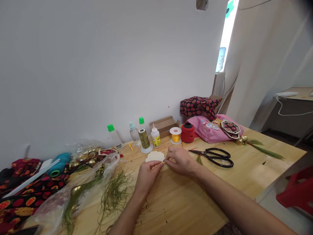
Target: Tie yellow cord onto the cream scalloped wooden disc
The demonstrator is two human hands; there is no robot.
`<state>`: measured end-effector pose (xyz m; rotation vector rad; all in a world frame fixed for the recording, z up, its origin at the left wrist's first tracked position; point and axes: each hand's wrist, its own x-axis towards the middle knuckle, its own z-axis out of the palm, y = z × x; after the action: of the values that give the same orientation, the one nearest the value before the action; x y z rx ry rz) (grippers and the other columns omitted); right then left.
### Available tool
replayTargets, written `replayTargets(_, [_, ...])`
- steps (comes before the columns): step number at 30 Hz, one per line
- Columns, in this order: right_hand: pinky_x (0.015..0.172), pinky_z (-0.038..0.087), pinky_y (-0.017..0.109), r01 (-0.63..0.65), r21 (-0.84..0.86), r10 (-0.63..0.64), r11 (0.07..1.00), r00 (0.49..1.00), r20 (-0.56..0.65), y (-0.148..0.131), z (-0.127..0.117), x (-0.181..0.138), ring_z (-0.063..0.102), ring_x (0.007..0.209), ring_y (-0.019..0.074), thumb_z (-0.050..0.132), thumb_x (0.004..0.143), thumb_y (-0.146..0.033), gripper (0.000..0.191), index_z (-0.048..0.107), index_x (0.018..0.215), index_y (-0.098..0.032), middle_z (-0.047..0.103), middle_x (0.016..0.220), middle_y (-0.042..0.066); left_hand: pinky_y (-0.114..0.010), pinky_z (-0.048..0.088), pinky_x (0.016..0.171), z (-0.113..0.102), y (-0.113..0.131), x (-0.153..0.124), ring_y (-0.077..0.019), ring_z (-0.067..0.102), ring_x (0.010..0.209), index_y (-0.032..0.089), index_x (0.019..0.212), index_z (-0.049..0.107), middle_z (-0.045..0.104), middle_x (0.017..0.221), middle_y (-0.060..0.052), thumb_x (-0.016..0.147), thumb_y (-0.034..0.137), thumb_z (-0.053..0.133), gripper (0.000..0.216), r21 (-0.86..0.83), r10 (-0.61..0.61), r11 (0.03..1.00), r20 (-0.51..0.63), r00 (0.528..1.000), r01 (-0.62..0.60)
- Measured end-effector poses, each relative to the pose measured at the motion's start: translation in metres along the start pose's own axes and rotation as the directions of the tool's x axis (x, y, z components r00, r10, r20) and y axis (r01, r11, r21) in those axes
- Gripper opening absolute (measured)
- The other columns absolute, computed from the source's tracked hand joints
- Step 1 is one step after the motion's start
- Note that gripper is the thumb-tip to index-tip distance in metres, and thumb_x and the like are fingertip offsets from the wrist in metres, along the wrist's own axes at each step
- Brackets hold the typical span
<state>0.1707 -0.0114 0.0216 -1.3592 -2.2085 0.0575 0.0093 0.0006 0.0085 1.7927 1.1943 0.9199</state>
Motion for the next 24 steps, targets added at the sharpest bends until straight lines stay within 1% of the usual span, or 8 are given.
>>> replayTargets(4, [0.053, 0.026, 0.022, 0.001, -0.043, -0.002, 0.999, 1.0, -0.006, -0.0038, 0.0003, 0.0012, 0.043, 0.06, 0.0099, 0.048, 0.072, -0.028, 0.017, 0.056, 0.063, -0.015, 0.05, 0.066, 0.001, -0.027, 0.042, 0.063, -0.0005, -0.0003, -0.0006, -0.0202, 0.058, 0.072, 0.016, 0.086, 0.065, 0.068, 0.077, -0.005, 0.065, 0.036, 0.052, 0.031, -0.071, 0.012, 0.997, 0.047, 0.999, -0.009])
replayTargets(7, [0.053, 0.026, 0.021, -0.043, -0.051, 0.042, 0.998, 0.999, -0.019, -0.0031, 0.0012, 0.0026, 0.044, 0.06, 0.0098, 0.047, 0.073, -0.026, 0.017, 0.054, 0.061, -0.015, 0.05, 0.065, 0.001, -0.027, 0.042, 0.065, -0.0002, -0.0028, 0.0004, -0.0193, 0.058, 0.072, 0.015, 0.086, 0.065, 0.068, 0.075, -0.005, 0.067, 0.034, 0.051, 0.031, -0.112, 0.012, 0.994, 0.053, 0.999, -0.006])
replayTargets(11, [0.05, 0.024, 0.021, -0.094, -0.034, 0.094, 0.995, 0.996, -0.006, -0.0005, 0.0038, 0.003, 0.043, 0.058, 0.0091, 0.045, 0.074, -0.027, 0.019, 0.053, 0.062, -0.015, 0.05, 0.065, 0.0, -0.024, 0.041, 0.061, 0.0, -0.0052, 0.0017, -0.0174, 0.057, 0.07, 0.016, 0.087, 0.065, 0.069, 0.073, -0.003, 0.069, 0.033, 0.049, 0.03, -0.131, 0.0, 0.991, 0.08, 0.997, 0.01])
replayTargets(20, [0.047, 0.021, 0.021, -0.191, 0.161, 0.193, 0.968, 0.981, 0.002, -0.0003, 0.0058, 0.0017, 0.038, 0.052, 0.0081, 0.045, 0.072, -0.028, 0.019, 0.05, 0.059, -0.016, 0.049, 0.062, 0.0, -0.022, 0.039, 0.055, 0.0002, -0.0013, 0.0014, -0.0165, 0.056, 0.064, 0.013, 0.083, 0.066, 0.068, 0.073, -0.003, 0.067, 0.037, 0.049, 0.033, -0.086, -0.05, 0.995, 0.061, 0.997, 0.055])
replayTargets(24, [0.046, 0.021, 0.02, -0.173, 0.258, 0.176, 0.951, 0.984, 0.008, -0.0001, 0.0089, 0.0017, 0.034, 0.05, 0.0068, 0.043, 0.072, -0.025, 0.021, 0.044, 0.054, -0.015, 0.043, 0.056, -0.003, -0.021, 0.038, 0.052, 0.0004, -0.0025, 0.0017, -0.0151, 0.055, 0.059, 0.014, 0.082, 0.066, 0.067, 0.065, -0.002, 0.067, 0.038, 0.049, 0.033, -0.081, -0.055, 0.995, 0.064, 0.996, 0.06])
